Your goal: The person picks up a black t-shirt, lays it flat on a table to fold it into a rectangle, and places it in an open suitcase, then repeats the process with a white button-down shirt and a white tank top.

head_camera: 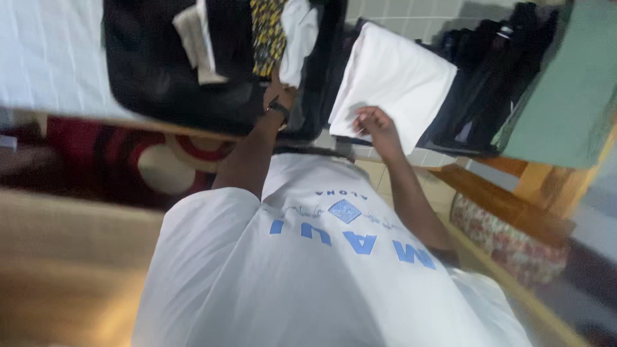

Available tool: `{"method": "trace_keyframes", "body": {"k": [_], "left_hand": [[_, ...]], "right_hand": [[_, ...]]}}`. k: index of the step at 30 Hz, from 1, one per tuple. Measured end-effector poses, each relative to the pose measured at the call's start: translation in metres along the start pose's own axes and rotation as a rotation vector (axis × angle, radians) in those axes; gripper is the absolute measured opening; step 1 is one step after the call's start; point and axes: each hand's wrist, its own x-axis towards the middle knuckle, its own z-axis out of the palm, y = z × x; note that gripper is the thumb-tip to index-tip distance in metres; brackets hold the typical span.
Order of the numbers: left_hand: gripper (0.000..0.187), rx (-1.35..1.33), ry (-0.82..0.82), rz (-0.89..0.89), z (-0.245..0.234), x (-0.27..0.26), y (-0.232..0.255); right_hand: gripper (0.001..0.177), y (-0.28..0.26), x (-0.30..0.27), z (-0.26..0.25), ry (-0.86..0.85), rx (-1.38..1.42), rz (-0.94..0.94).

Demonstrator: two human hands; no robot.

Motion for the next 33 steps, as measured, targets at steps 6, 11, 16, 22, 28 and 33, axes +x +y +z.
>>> {"method": "trace_keyframes", "body": {"k": [6, 11, 16, 22, 28, 33], "left_hand": [[0.028, -0.364, 0.148, 0.012, 0.003, 0.035, -0.005], [0.014, -0.726, -0.189, 0.290, 0.000, 0.023, -0.001], [0.019, -0.704, -0.080, 0.811, -0.031, -0.061, -0.009], [0.047, -0.877, -0.608, 0.595, -0.063, -0.174, -0.045], [0.045, -1.073, -0.127, 0.515, -0.045, -0.259, -0.116], [0.044, -1.257, 0.200, 0.077, -0.026, -0.340, -0.166]], "right_hand": [[0.030, -0.001, -0.011, 0.063, 0.008, 0.017, -0.008], [0.038, 0.018, -0.002, 0.110, -0.023, 0.068, 0.232], [0.060, 0.044, 0.030, 0.110, 0.099, 0.337, 0.407], [0.050, 0.043, 0.035, 0.114, 0.019, 0.255, 0.447], [0.048, 0.055, -0.019, 0.154, -0.439, -0.025, 0.248], [0.058, 0.048, -0.099, 0.181, -0.647, -0.425, 0.143]]}}
